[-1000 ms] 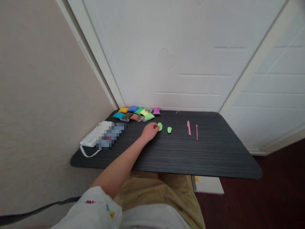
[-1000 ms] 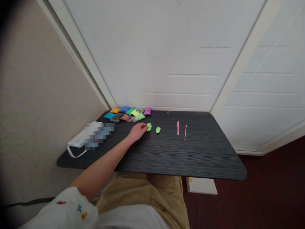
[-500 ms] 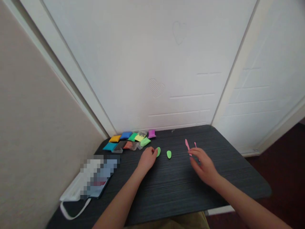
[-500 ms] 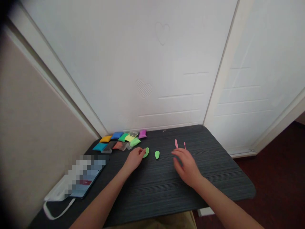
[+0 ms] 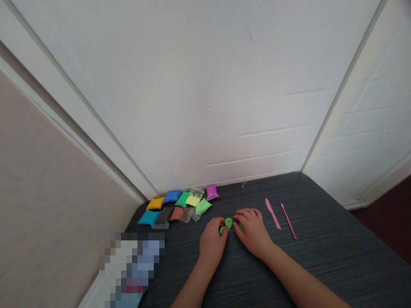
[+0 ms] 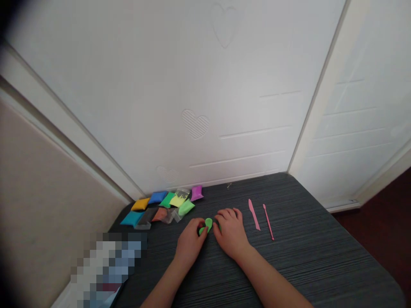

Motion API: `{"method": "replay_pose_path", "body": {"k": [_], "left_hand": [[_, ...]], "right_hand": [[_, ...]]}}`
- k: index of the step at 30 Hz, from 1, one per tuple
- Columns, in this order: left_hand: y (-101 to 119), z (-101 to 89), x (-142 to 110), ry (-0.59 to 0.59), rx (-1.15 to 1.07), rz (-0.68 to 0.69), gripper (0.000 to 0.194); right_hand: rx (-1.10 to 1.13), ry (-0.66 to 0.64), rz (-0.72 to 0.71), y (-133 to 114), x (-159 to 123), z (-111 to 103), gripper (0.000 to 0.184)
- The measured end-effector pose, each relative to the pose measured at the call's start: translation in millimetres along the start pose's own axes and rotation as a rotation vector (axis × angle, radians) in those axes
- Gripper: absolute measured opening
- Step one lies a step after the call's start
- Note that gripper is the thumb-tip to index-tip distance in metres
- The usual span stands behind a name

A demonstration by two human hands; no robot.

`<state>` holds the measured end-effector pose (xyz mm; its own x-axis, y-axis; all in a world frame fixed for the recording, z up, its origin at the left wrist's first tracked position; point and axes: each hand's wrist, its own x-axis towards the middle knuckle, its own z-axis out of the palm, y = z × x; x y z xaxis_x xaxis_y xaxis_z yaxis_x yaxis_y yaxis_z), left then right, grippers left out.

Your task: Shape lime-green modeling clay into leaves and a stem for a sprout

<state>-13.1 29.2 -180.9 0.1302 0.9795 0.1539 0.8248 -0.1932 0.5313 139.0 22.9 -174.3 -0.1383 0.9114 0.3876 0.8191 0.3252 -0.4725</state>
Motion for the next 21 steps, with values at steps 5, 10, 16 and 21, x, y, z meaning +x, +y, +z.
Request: {"method": "replay_pose_path", "body": {"k": [5, 10, 16, 21], "left_hand": [[1, -3.8, -2, 0.013, -0.21, -0.021, 0.013], [4, -6.8, -3, -0.051, -0.689, -0.122, 0.018], [11, -8.0, -7, -0.096, -1.114, -0.259, 0.022], [16, -8.1, -11, -0.064, -1.247, -0.3, 0.024]], "right_hand": [[0.074, -0.04, -0.017, -1, 1, -5, 0.017], [0.197, -0.064, -0.002, -1, 0, -12, 0.013], [0.373, -0.083, 0.059, -5, 1, -20, 0.008], [0.462, -0.111, 0.063, -12, -1, -26, 0.009]]}}
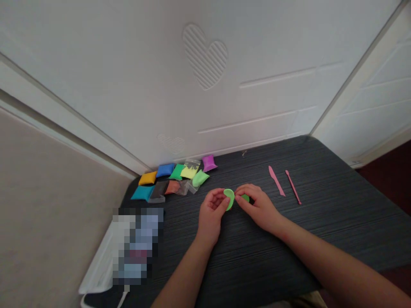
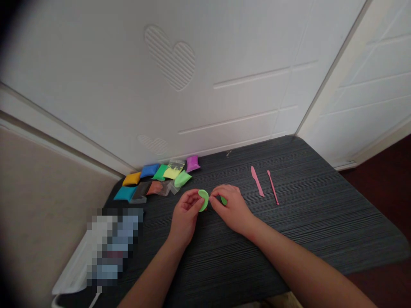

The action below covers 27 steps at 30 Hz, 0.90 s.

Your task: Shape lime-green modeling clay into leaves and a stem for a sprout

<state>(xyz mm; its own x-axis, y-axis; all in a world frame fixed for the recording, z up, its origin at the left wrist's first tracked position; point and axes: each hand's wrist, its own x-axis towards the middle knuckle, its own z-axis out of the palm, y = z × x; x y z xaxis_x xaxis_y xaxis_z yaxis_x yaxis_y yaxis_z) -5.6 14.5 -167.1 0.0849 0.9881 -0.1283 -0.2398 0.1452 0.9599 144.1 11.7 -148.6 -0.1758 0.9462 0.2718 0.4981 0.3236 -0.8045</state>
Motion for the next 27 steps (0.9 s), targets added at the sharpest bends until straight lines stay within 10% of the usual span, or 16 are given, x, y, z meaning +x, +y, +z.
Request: {"method": "replay_pose_path", "body": {"k": [27], "left_hand": [[7, 8.9, -15, 0.049, 0.297, 0.229, 0.026]], "right_hand": [[-0.05, 0.045, -0.09, -3, -6, -1, 0.01]]}}
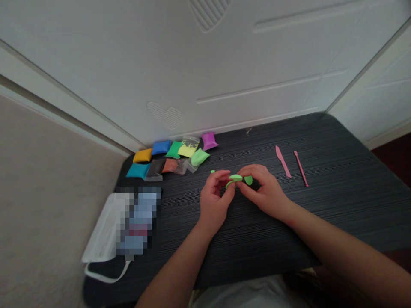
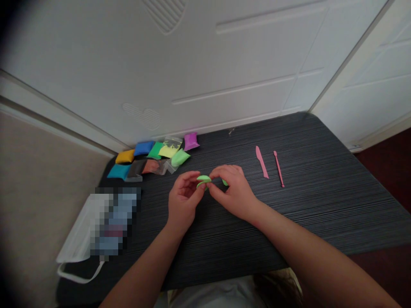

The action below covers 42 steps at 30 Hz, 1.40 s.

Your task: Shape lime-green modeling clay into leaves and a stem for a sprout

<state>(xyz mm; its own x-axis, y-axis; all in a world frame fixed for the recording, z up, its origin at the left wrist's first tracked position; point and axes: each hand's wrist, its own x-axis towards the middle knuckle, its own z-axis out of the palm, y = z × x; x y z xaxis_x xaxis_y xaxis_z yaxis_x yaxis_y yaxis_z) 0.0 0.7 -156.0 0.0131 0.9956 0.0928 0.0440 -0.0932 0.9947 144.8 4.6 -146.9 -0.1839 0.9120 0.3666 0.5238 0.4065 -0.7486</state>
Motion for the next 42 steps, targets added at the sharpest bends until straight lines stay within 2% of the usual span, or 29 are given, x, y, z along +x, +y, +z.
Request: {"method": "replay_pose_path", "body": {"k": [12, 27, 33, 42], "left_hand": [[-2.8, 0.0, -5.4, -0.022, 0.071, 0.077, 0.028], [-2.6, 1.7, -4.4, 0.012, 0.082, 0.076, 0.027], [-3.7, 0.8, -4.7, -0.011, 0.069, 0.05, 0.028], [-3.6, 1.6, -6.2, -0.05, 0.025, 0.03, 0.027]], "right_hand": [[0.059, 0.018, 0.046, -0.8, -0.9, 2.1, 0.007], [0.094, -0.047, 0.087, -0.4, -2.4, 2.8, 0.012], [0.107, -0.02, 0.093, 0.4, -1.7, 4.1, 0.006], [0.069, -0.014, 0.106, 1.3, -1.3, 5.4, 0.005]]}}
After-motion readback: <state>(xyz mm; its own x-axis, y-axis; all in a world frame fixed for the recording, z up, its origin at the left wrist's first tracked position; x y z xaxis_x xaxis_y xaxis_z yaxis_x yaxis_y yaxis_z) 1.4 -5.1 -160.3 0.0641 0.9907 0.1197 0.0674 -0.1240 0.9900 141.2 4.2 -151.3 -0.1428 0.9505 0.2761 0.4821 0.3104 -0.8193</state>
